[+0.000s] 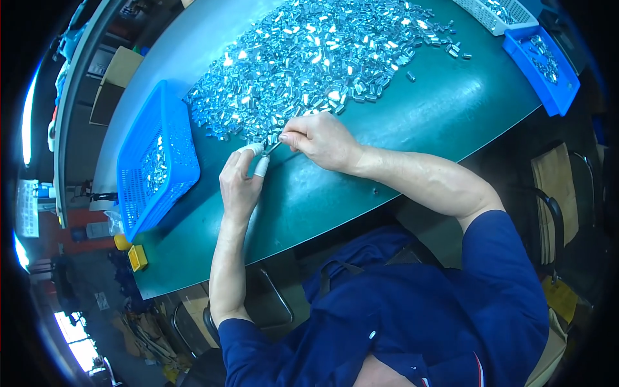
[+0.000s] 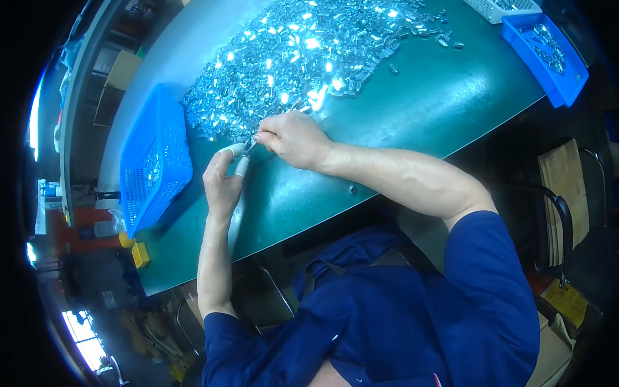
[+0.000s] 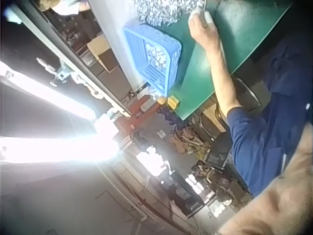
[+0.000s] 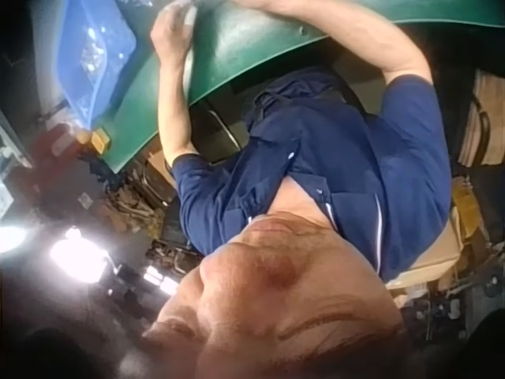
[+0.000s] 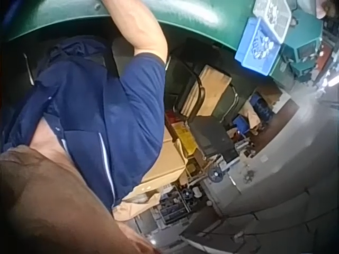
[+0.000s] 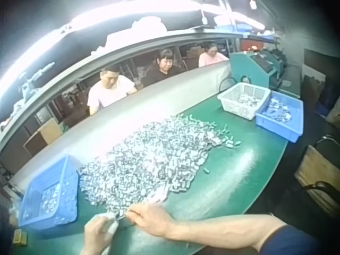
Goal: Picking small silver metal components from a large pile and placing them into a blue plastic bin.
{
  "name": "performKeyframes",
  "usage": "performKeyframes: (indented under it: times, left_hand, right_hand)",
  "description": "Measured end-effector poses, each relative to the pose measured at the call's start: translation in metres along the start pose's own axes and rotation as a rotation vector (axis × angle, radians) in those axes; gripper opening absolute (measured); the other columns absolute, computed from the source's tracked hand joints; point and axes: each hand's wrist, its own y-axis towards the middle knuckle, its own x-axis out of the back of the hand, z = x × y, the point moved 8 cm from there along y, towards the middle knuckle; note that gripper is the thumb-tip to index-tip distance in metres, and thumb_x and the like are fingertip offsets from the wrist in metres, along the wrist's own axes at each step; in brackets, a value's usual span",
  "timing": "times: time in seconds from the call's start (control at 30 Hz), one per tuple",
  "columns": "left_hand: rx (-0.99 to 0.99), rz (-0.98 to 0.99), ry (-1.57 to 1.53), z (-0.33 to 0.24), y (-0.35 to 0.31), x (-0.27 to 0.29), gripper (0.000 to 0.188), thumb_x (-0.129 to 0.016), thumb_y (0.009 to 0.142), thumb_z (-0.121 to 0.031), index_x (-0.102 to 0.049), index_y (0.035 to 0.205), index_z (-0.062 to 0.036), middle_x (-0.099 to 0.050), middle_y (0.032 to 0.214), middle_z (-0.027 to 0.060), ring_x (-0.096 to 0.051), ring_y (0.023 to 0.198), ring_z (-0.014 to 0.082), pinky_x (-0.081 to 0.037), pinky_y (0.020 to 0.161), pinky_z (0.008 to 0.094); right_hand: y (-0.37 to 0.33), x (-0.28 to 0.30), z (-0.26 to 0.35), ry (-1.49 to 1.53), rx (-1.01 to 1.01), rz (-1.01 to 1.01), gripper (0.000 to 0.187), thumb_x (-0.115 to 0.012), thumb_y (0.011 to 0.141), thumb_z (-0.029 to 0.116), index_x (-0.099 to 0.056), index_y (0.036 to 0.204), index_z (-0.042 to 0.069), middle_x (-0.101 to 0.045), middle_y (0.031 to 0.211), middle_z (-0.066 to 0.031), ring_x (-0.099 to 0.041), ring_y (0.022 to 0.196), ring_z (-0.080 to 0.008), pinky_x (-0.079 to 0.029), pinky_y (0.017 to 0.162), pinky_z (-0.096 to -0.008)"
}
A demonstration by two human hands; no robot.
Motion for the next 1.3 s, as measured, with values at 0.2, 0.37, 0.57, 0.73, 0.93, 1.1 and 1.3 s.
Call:
performKeyframes:
  times: [0.2, 0.37, 0.57, 0.73, 0.93, 1.1, 1.3]
  left_hand:
    - [-0.01, 0.075, 0.037, -0.009, -0.001, -0.005, 0.022, -0.079, 0.08, -0.003, -0.07, 0.101, -0.0043, -0.073, 0.101, 0.0118, -0.07, 0.092, 0.0297, -0.056, 0.079, 0.0388]
    - [0.079, 0.046, -0.09, -0.001, -0.004, -0.005, 0.026, -0.078, 0.081, -0.002, -0.071, 0.106, -0.0033, -0.073, 0.096, 0.0115, -0.07, 0.086, 0.0276, -0.056, 0.077, 0.0377]
    - [0.071, 0.06, -0.097, -0.004, -0.004, -0.001, 0.025, -0.079, 0.082, -0.002, -0.072, 0.106, -0.0031, -0.071, 0.095, 0.0109, -0.069, 0.088, 0.0267, -0.055, 0.078, 0.0368]
    - [0.032, 0.046, -0.076, -0.013, 0.0, -0.001, 0.023, -0.08, 0.081, -0.004, -0.073, 0.103, -0.0037, -0.071, 0.098, 0.0108, -0.067, 0.092, 0.0286, -0.054, 0.08, 0.0383]
    - [-0.017, 0.023, -0.051, -0.023, 0.002, 0.0, 0.021, -0.08, 0.081, -0.006, -0.072, 0.1, -0.0041, -0.07, 0.098, 0.0106, -0.066, 0.093, 0.0298, -0.054, 0.08, 0.0392]
    - [-0.014, 0.052, -0.07, -0.03, 0.001, -0.007, 0.019, -0.08, 0.082, -0.005, -0.072, 0.099, -0.004, -0.069, 0.097, 0.0108, -0.066, 0.092, 0.0297, -0.054, 0.078, 0.0394]
    - [-0.037, 0.021, -0.096, -0.03, 0.001, -0.008, 0.018, -0.079, 0.082, -0.005, -0.071, 0.098, -0.003, -0.069, 0.096, 0.0111, -0.065, 0.089, 0.0305, -0.053, 0.075, 0.0401]
  right_hand:
    - [-0.008, 0.002, 0.019, -0.19, 0.235, -0.082, 0.02, -0.067, 0.095, 0.025, -0.071, 0.09, 0.006, -0.069, 0.082, -0.0106, -0.068, 0.077, -0.0306, -0.052, 0.065, -0.0428]
    - [-0.014, 0.0, 0.029, -0.216, 0.338, -0.099, 0.013, -0.07, 0.091, 0.021, -0.07, 0.089, 0.008, -0.068, 0.083, -0.0091, -0.069, 0.079, -0.0309, -0.053, 0.067, -0.0429]
    - [-0.018, -0.001, 0.037, -0.266, 0.413, -0.08, 0.014, -0.071, 0.091, 0.021, -0.068, 0.086, 0.008, -0.067, 0.08, -0.0091, -0.069, 0.077, -0.031, -0.054, 0.067, -0.043]
    - [-0.016, -0.002, 0.029, -0.293, 0.315, -0.027, 0.022, -0.067, 0.095, 0.026, -0.068, 0.083, 0.008, -0.068, 0.078, -0.0122, -0.069, 0.076, -0.0343, -0.054, 0.066, -0.0463]
    - [-0.01, 0.001, 0.013, -0.222, 0.103, 0.007, 0.039, -0.06, 0.101, 0.039, -0.067, 0.08, 0.006, -0.066, 0.072, -0.0161, -0.066, 0.073, -0.0393, -0.049, 0.065, -0.0504]
    - [-0.017, -0.013, 0.014, -0.207, 0.134, 0.022, 0.042, -0.057, 0.102, 0.038, -0.066, 0.076, 0.006, -0.067, 0.071, -0.0163, -0.067, 0.071, -0.0382, -0.049, 0.064, -0.0494]
    - [-0.011, -0.016, 0.005, -0.108, -0.022, 0.142, 0.035, -0.058, 0.102, 0.034, -0.069, 0.084, 0.005, -0.071, 0.077, -0.0127, -0.07, 0.074, -0.0327, -0.051, 0.067, -0.047]
